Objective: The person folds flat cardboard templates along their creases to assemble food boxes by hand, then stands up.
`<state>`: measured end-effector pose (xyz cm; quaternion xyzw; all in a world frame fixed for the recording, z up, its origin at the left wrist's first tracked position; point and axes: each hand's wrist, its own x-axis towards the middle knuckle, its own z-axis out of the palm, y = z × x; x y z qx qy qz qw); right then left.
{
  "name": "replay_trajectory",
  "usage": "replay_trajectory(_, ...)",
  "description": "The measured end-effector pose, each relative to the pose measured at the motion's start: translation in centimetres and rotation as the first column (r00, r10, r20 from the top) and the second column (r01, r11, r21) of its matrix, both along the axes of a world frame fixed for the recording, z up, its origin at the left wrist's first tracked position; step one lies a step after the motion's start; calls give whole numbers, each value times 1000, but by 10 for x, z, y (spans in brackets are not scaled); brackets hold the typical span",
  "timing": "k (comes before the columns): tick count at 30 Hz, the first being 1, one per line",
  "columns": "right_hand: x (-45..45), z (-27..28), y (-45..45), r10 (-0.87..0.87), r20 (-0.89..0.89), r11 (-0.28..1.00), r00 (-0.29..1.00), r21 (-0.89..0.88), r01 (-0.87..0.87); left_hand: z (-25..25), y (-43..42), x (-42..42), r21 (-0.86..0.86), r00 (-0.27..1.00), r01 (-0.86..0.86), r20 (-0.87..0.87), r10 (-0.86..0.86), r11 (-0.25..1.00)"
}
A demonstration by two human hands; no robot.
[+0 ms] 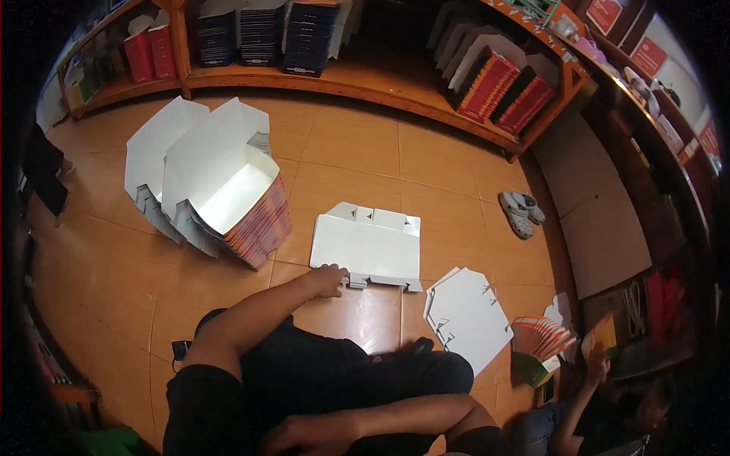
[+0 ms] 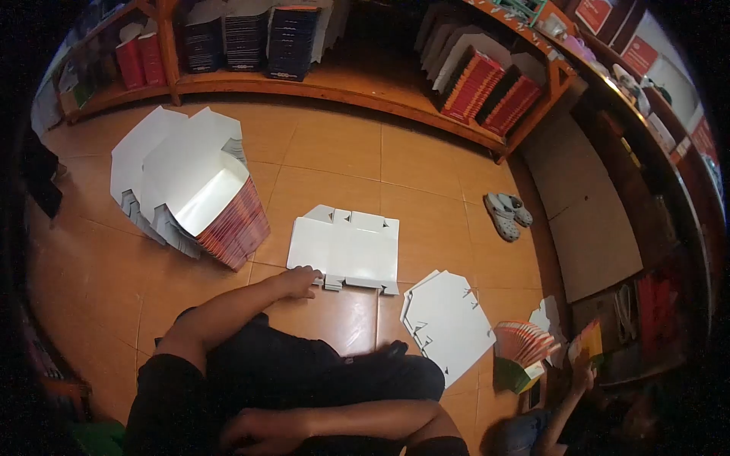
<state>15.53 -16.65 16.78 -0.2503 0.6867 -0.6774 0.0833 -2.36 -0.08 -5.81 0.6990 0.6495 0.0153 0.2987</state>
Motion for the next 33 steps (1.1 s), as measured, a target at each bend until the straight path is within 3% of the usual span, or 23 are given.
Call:
replay_trajectory(5,4,-5,-41,-12,-36,975,999,-221,4,34,-32,-9,42,972,164,164,-169,986)
replay_trajectory(14,3,15,-47,101,-139,920,985,-363,-145,106,-85,-25,70,926,95,360,-114,993)
replay_trajectory(16,11,3,-38,108,-91,938,990,-321,-132,99,-80,-29,110,919,91,374,-126,990)
replay_trajectory(18,21,-6,-27,265,98,894,959,-397,-207,97,-75,-28,146,904,104,398,-155,984)
replay_trajectory(21,19,1,4,147,129,947,981,-305,-101,95,-73,-27,174,871,42,475,-122,984)
replay_trajectory(23,37,6,40,-245,208,951,947,-138,276,101,-75,-26,170,870,59,474,-134,984)
replay_trajectory(24,50,10,62,-438,209,880,875,-100,464,109,-78,-24,178,877,46,463,-125,983)
replay_trajectory(25,67,9,90,-599,261,791,757,46,610,112,-80,-22,185,873,46,469,-130,982)
replay_trajectory(27,113,-21,152,-935,151,355,322,323,877,133,-84,-14,139,854,30,511,-98,990)
replay_trajectory(28,137,-32,188,-971,-56,174,231,498,850,143,-87,-10,105,839,9,540,-65,994)
replay_trajectory(30,198,-96,246,-999,-8,37,49,530,847,154,-93,-3,142,831,-10,552,-71,990)
replay_trajectory(31,218,-112,253,-996,-85,-53,10,706,707,158,-95,1,144,812,-6,578,-79,989)
replay_trajectory(32,238,-136,260,-989,-111,-43,98,850,525,163,-95,3,153,792,-5,604,-90,988)
replay_trajectory(33,254,-166,263,-966,-180,-68,185,868,491,167,-97,5,102,775,-5,629,-61,995)
